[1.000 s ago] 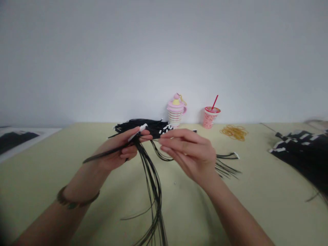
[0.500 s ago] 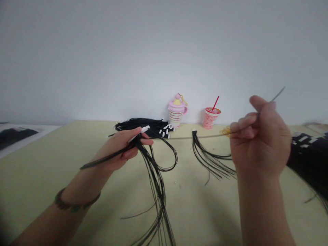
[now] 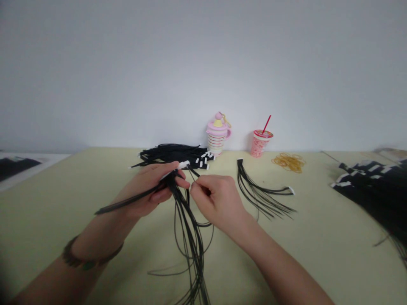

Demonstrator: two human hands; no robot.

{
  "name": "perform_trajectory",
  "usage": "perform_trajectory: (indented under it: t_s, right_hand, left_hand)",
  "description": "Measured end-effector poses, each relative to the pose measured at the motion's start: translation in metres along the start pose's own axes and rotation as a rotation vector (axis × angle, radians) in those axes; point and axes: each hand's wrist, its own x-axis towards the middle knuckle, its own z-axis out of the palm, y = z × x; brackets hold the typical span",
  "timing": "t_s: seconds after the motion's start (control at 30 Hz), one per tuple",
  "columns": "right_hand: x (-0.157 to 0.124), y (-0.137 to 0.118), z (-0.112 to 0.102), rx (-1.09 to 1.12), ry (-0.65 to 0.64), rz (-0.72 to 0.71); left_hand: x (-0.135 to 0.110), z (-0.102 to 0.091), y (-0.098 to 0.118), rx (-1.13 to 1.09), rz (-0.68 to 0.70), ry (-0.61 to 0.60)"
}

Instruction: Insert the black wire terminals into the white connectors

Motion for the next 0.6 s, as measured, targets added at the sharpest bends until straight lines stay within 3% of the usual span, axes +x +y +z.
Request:
perform_trajectory:
  t_s: [0.6]
  right_hand:
    - [-0.0007, -0.0005, 0.0009, -0.034, -0.006, -0.010]
  left_hand:
    - [-0.0008, 0.0004, -0.0015, -0.014, -0.011, -0.015]
